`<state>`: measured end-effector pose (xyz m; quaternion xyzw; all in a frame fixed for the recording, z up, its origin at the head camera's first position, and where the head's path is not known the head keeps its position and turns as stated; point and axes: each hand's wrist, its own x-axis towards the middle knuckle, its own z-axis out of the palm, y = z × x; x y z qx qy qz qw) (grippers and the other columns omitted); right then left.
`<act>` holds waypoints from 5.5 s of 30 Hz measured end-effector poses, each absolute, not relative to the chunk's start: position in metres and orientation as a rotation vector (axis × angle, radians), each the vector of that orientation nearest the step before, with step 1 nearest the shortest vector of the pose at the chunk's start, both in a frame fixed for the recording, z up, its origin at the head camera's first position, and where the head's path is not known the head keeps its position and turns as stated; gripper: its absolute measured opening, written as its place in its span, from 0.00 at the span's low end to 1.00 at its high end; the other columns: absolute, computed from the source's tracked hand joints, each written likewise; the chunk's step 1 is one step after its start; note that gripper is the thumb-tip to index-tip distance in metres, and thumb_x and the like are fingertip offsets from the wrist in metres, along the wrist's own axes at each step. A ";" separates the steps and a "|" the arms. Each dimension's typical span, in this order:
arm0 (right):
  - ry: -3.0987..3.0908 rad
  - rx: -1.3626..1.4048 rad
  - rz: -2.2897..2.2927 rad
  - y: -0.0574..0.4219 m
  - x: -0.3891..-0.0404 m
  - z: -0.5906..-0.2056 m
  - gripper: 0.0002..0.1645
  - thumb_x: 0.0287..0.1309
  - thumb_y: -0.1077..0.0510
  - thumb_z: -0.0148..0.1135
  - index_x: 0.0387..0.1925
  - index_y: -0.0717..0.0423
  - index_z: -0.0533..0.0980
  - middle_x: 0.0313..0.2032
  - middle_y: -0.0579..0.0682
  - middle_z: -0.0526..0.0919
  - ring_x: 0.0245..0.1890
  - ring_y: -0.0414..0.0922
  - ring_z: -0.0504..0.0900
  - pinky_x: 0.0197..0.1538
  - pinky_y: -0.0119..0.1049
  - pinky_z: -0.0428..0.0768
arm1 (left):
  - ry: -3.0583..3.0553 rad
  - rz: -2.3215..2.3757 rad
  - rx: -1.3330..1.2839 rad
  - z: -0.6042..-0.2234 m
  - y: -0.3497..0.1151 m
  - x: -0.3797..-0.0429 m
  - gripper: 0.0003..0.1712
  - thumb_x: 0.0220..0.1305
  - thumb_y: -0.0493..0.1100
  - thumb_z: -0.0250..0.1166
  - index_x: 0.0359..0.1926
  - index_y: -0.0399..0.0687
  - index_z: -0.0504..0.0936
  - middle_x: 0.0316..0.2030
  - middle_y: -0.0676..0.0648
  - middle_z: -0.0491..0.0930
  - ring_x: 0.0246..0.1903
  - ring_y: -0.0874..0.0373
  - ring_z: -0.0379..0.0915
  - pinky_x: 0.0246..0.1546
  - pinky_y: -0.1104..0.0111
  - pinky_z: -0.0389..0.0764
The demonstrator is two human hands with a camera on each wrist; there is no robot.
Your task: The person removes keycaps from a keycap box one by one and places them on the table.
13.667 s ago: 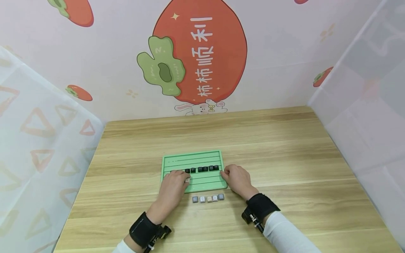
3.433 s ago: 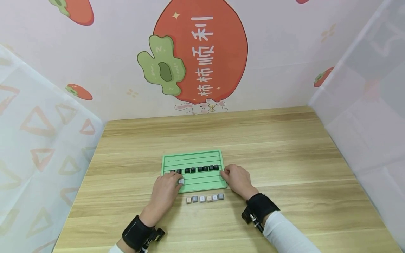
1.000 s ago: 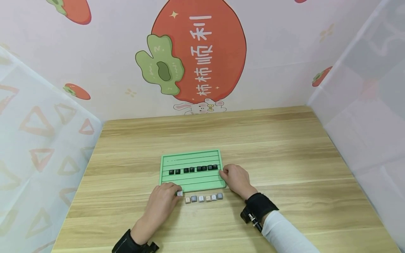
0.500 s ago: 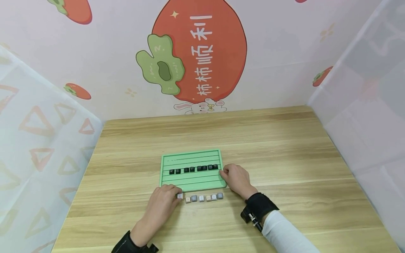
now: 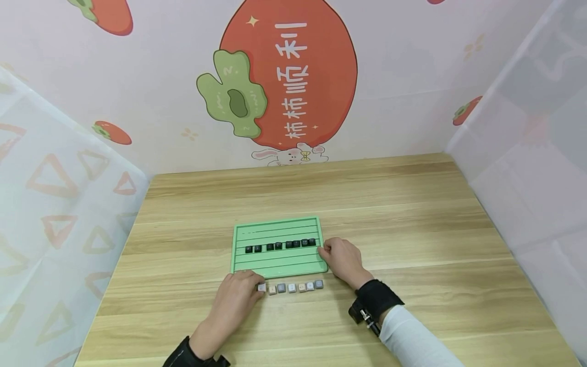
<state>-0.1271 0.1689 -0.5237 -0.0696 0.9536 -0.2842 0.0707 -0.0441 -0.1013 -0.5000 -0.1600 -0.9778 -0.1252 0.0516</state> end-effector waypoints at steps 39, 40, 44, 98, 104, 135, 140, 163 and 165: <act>2.876 -0.226 -0.857 0.169 -0.127 -0.525 0.29 0.68 0.50 0.62 0.13 0.46 0.61 0.14 0.40 0.57 0.16 0.39 0.59 0.24 0.30 0.52 | -3.008 -0.399 -0.475 -0.501 -0.104 -0.042 0.13 0.48 0.49 0.80 0.33 0.51 0.88 0.29 0.53 0.87 0.30 0.58 0.80 0.31 0.68 0.68; 2.874 -0.224 -0.858 0.169 -0.127 -0.525 0.29 0.68 0.50 0.62 0.13 0.46 0.61 0.14 0.40 0.57 0.16 0.39 0.59 0.24 0.31 0.52 | -3.006 -0.400 -0.474 -0.501 -0.104 -0.042 0.13 0.48 0.49 0.80 0.34 0.51 0.89 0.30 0.53 0.87 0.30 0.58 0.80 0.31 0.68 0.69; 2.868 -0.218 -0.857 0.169 -0.127 -0.524 0.29 0.68 0.50 0.62 0.13 0.46 0.61 0.14 0.40 0.58 0.16 0.40 0.59 0.24 0.31 0.53 | -3.005 -0.399 -0.476 -0.500 -0.103 -0.043 0.14 0.51 0.50 0.78 0.36 0.51 0.89 0.31 0.52 0.88 0.32 0.57 0.81 0.32 0.67 0.71; 2.870 -0.215 -0.862 0.170 -0.128 -0.524 0.30 0.68 0.50 0.62 0.13 0.46 0.60 0.14 0.40 0.57 0.16 0.39 0.59 0.24 0.31 0.53 | -2.928 -0.524 -0.519 -0.491 -0.099 -0.071 0.14 0.57 0.47 0.76 0.42 0.47 0.88 0.40 0.48 0.89 0.42 0.51 0.84 0.40 0.60 0.78; 2.865 -0.215 -0.868 0.169 -0.128 -0.524 0.30 0.68 0.50 0.62 0.12 0.46 0.60 0.13 0.40 0.57 0.16 0.39 0.59 0.24 0.31 0.52 | -2.926 -0.517 -0.509 -0.492 -0.097 -0.073 0.13 0.59 0.47 0.75 0.42 0.47 0.88 0.41 0.47 0.89 0.45 0.49 0.84 0.43 0.57 0.80; 2.871 -0.229 -0.861 0.170 -0.128 -0.525 0.30 0.68 0.50 0.62 0.13 0.46 0.60 0.13 0.40 0.56 0.15 0.39 0.58 0.24 0.31 0.52 | -2.911 -0.544 -0.516 -0.480 -0.074 -0.093 0.14 0.61 0.49 0.74 0.44 0.48 0.88 0.42 0.48 0.89 0.41 0.51 0.84 0.41 0.58 0.81; 2.870 -0.224 -0.857 0.170 -0.128 -0.524 0.30 0.68 0.50 0.62 0.12 0.46 0.60 0.13 0.40 0.57 0.16 0.39 0.59 0.24 0.31 0.53 | -2.898 -0.553 -0.525 -0.479 -0.071 -0.095 0.14 0.61 0.49 0.74 0.45 0.48 0.88 0.42 0.49 0.89 0.42 0.51 0.84 0.40 0.58 0.81; 2.856 -0.205 -0.852 0.168 -0.129 -0.523 0.30 0.68 0.50 0.61 0.12 0.46 0.60 0.13 0.40 0.57 0.16 0.39 0.60 0.23 0.31 0.53 | -2.934 -0.540 -0.565 -0.471 -0.058 -0.107 0.15 0.62 0.49 0.73 0.47 0.49 0.88 0.44 0.49 0.88 0.43 0.52 0.84 0.44 0.58 0.82; 2.857 -0.205 -0.850 0.168 -0.129 -0.523 0.30 0.68 0.50 0.61 0.12 0.46 0.60 0.13 0.40 0.57 0.15 0.39 0.59 0.23 0.31 0.52 | -2.943 -0.533 -0.567 -0.470 -0.057 -0.108 0.15 0.62 0.49 0.73 0.47 0.49 0.88 0.45 0.49 0.88 0.44 0.51 0.84 0.43 0.58 0.81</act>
